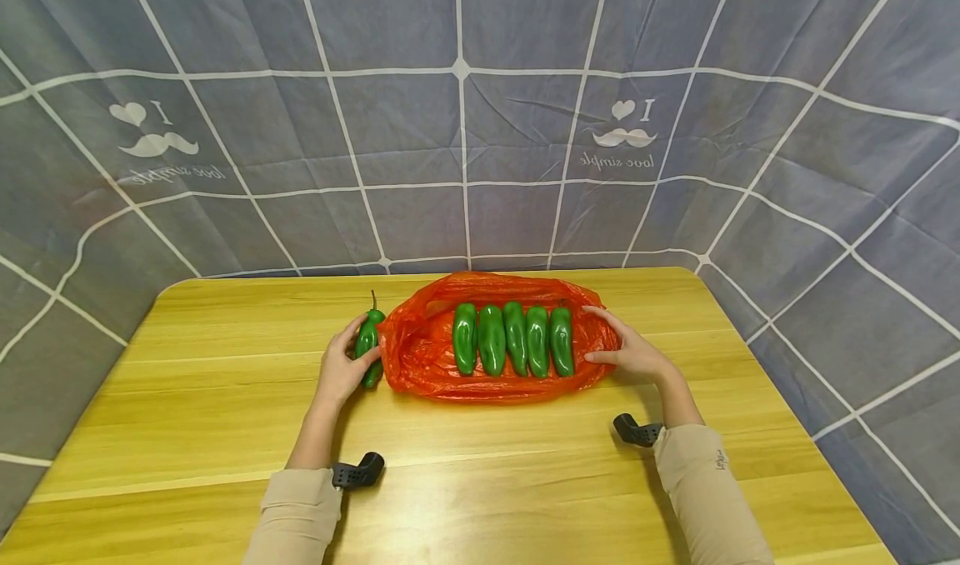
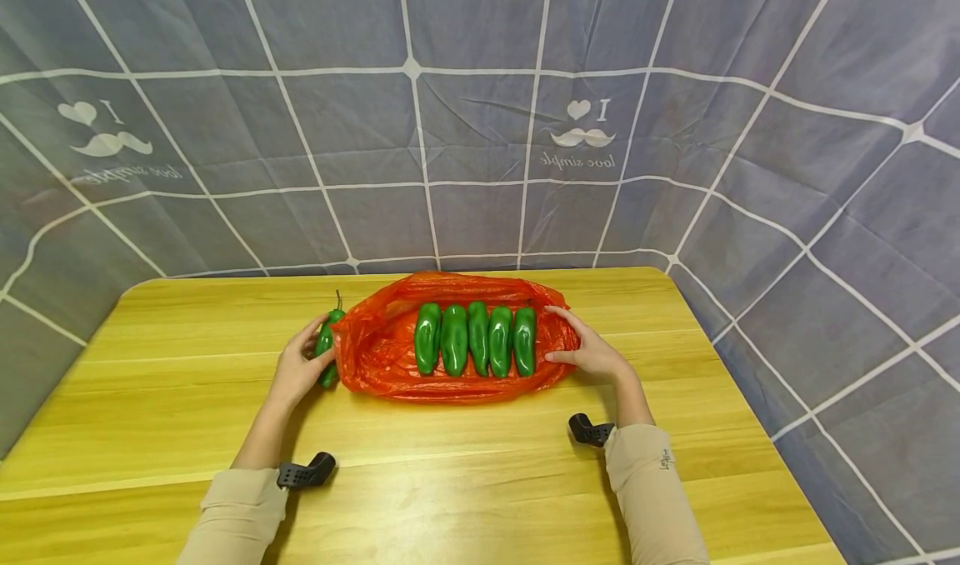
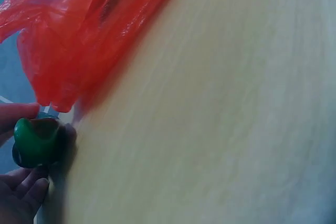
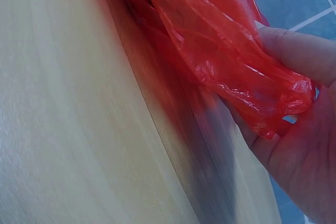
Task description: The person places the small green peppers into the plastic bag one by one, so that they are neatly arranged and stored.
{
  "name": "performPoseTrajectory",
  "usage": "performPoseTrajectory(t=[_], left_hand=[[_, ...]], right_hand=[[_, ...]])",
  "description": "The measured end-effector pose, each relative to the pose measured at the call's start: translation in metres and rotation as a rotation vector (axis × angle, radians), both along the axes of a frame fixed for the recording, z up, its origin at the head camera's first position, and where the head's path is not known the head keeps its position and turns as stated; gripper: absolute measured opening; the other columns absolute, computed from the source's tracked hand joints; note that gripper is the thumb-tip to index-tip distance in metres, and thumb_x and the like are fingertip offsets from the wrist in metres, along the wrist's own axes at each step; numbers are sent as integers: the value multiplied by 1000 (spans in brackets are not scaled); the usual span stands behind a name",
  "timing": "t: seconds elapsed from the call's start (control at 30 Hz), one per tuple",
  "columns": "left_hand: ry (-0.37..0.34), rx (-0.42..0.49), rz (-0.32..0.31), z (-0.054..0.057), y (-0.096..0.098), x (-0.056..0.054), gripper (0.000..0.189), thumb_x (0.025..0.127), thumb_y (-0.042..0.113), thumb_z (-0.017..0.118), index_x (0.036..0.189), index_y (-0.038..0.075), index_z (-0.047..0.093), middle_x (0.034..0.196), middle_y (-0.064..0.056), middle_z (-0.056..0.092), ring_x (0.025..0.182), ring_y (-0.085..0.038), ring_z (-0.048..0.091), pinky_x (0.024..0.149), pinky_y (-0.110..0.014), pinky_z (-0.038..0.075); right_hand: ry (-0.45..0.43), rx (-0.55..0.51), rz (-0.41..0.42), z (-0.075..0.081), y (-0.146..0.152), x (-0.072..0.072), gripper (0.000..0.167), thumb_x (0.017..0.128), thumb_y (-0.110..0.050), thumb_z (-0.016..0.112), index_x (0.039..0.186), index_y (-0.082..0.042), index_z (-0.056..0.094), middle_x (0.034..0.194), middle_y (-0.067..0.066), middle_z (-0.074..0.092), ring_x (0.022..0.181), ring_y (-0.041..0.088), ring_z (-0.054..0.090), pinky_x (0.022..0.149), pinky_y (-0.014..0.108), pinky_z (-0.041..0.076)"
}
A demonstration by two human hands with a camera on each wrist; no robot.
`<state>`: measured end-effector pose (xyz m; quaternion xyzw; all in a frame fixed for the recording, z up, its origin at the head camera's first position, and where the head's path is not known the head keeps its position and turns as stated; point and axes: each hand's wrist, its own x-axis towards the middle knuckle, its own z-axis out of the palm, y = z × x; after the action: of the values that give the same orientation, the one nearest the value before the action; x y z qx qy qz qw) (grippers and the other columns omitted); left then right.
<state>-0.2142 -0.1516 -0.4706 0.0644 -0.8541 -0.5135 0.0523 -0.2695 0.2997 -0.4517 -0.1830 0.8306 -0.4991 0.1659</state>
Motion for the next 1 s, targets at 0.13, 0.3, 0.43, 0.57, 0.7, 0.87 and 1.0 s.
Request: performPoseTrajectory(t=[0.13, 0.3, 0.43, 0.57, 0.7, 0.87, 1.0], left_hand=[[-28, -10, -33, 2, -2, 1, 59, 85, 9, 63, 139, 7, 39, 126, -29, 42, 111, -40, 44, 94, -50, 37], [-38, 12, -33, 5, -5, 3, 56, 86, 7, 61, 138, 6, 39, 128, -30, 40, 112, -42, 45, 93, -52, 38], [-32, 30, -16, 4, -7, 3, 57, 86, 5, 60, 139, 6, 39, 125, -31, 37, 113, -44, 44, 92, -53, 38], [-13, 52, 2, 3, -8, 4, 57, 87, 5, 60, 139, 6, 38, 122, -30, 36, 111, -46, 46, 90, -52, 41], [24, 78, 25, 3, -9, 5, 57, 87, 4, 60, 139, 6, 38, 121, -30, 35, 108, -47, 48, 89, -52, 43], [67, 97, 71, 2, -11, 7, 57, 85, 5, 63, 137, 7, 41, 116, -26, 40, 97, -43, 54, 79, -37, 51], [97, 150, 132, 8, -12, 8, 56, 83, 6, 65, 135, 8, 45, 115, -20, 43, 87, -28, 54, 66, -14, 47]], right_hand=[[-8, -8, -3, 0, 0, 0, 80, 79, -11, 71, 144, -17, 25, 149, 20, 13, 124, 45, 34, 100, 55, 29], [1, -5, -3, 1, -1, 0, 81, 78, -11, 71, 144, -17, 25, 149, 19, 12, 126, 43, 33, 101, 55, 27], [1, 2, -11, 1, -1, 0, 81, 78, -13, 72, 144, -19, 26, 150, 17, 12, 128, 42, 29, 103, 55, 24], [-1, 4, -9, 1, -1, 0, 81, 78, -14, 72, 144, -20, 26, 150, 17, 11, 128, 42, 29, 103, 55, 23], [-1, 12, -12, 1, -1, 1, 81, 78, -14, 72, 144, -20, 26, 151, 17, 10, 129, 42, 28, 103, 55, 22], [-6, 14, -23, 2, -1, 1, 81, 78, -14, 73, 144, -21, 27, 150, 17, 11, 129, 42, 27, 104, 56, 22], [-5, 4, -17, 3, -1, 1, 82, 78, -13, 72, 145, -20, 25, 150, 18, 10, 129, 43, 28, 103, 56, 23]])
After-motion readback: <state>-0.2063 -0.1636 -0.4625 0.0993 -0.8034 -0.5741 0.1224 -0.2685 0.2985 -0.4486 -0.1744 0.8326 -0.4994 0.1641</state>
